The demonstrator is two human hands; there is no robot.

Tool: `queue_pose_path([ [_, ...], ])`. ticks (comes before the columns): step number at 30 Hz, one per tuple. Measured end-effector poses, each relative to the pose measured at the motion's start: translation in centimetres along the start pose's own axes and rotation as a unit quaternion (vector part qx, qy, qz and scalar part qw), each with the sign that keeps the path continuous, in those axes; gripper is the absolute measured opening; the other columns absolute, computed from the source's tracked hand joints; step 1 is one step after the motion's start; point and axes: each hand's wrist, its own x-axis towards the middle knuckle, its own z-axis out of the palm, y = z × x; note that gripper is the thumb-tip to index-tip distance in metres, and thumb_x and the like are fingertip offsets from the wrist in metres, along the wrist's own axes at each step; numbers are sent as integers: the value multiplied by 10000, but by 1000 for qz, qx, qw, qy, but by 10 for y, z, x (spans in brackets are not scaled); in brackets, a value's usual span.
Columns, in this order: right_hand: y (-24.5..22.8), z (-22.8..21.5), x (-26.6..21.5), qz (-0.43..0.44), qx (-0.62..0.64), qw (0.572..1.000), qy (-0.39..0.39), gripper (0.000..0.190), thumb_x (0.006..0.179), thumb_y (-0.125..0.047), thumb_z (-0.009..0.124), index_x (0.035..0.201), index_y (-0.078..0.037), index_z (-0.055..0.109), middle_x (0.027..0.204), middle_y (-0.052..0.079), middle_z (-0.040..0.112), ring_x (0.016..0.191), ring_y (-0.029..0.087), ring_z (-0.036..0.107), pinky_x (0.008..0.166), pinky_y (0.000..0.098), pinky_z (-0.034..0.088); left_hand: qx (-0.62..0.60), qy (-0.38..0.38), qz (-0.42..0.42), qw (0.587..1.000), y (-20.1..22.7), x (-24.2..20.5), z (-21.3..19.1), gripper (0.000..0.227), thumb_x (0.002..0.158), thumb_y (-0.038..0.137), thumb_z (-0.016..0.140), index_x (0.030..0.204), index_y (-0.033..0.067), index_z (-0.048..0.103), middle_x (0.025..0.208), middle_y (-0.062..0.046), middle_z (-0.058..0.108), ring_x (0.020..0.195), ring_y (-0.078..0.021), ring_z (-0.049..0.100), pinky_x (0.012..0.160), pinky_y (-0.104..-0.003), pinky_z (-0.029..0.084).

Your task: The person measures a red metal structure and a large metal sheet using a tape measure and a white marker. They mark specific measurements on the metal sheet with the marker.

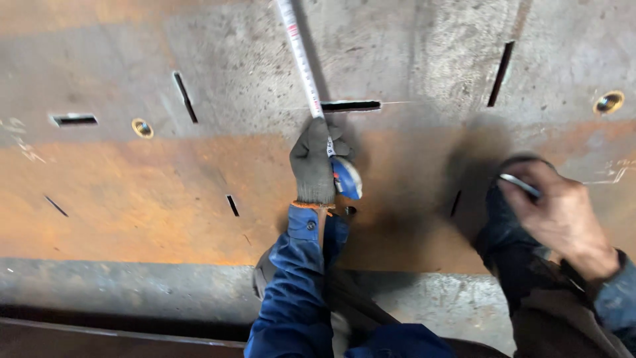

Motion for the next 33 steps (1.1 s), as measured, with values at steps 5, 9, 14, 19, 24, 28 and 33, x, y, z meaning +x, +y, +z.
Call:
queue_pose_path([
  [5,100,35,-49,119,15,992,27,312,982,-248,750,1209,-37,717,931,161,750,841,224,731,772,362,583,-36,36,7,999,-14,2,7,323,1041,292,617,949,-9,689,656,-89,647,530,-174,625,490,-343,539],
  [9,118,50,-68,191,89,978,5,258,958,-244,764,1112,-38,753,855,140,753,759,187,678,747,343,550,-29,52,29,998,-10,2,11,378,1042,352,598,944,-4,677,643,-112,652,483,-203,624,436,-365,533],
  [14,125,61,-68,189,106,976,4,230,980,-263,759,1041,-42,757,821,99,772,720,147,682,734,330,558,-47,62,36,996,-15,5,4,395,1043,365,584,987,-15,675,671,-128,668,525,-244,667,451,-398,558],
  [19,121,61,-66,197,73,978,18,220,1000,-269,766,1072,-62,770,833,107,761,773,154,696,743,317,557,-70,36,44,996,-16,1,1,372,1043,350,585,1001,-10,666,693,-136,673,571,-255,680,488,-411,579],
  [24,128,69,-68,190,88,977,31,225,1044,-245,760,1067,-20,762,821,128,756,688,168,688,726,337,561,-72,45,43,995,-21,3,-3,383,1055,346,577,985,-21,664,695,-143,676,571,-260,679,490,-409,575],
  [28,126,71,-64,238,153,959,15,215,1037,-191,735,1033,23,733,802,155,745,702,220,702,657,364,580,-73,37,45,996,-21,2,-2,375,1055,340,584,991,-20,666,698,-140,684,559,-260,675,489,-402,569],
  [33,140,81,-66,193,185,963,34,218,1060,-180,731,1025,34,716,816,154,739,686,190,687,711,343,569,-132,19,37,990,-20,3,1,325,1046,306,617,1004,-11,675,686,-129,675,553,-265,674,464,-409,556],
])
